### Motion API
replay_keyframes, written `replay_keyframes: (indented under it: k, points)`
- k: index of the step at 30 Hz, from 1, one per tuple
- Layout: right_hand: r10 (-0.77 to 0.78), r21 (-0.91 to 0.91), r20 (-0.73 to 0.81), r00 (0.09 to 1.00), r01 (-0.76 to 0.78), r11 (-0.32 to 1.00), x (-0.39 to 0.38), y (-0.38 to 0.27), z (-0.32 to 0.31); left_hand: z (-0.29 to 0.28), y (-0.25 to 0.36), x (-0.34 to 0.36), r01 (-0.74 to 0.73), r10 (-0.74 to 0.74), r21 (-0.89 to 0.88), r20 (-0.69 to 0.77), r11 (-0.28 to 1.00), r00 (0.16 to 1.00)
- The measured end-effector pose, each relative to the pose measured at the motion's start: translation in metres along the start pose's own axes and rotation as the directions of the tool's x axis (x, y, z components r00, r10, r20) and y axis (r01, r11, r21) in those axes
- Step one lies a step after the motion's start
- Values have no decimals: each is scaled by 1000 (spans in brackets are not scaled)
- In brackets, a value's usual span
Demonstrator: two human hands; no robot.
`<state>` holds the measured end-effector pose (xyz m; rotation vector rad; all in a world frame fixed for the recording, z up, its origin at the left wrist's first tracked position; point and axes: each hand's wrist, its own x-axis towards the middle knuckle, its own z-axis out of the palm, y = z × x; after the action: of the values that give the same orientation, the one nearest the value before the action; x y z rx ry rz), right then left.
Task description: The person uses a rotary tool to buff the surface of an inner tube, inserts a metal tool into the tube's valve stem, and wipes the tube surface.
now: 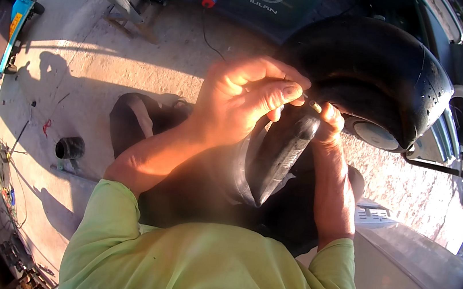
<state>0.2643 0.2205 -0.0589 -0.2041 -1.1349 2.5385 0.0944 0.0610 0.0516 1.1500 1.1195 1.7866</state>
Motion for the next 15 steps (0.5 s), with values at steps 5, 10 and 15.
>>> replay_keyframes:
  k: [5, 10, 15]
  points:
    - [-52, -36, 18, 999, 52, 998, 4, -7, 18, -2, -3, -1, -3, 1, 47, 36, 999, 999]
    - [-51, 3, 10, 999, 51, 999, 5, -2, 9, -2, 0, -1, 9, -14, 80, 57, 997, 998]
    - [-100, -56, 40, 994, 102, 993, 3, 4, -10, -1, -1, -1, 25, -27, 55, 33, 998, 999]
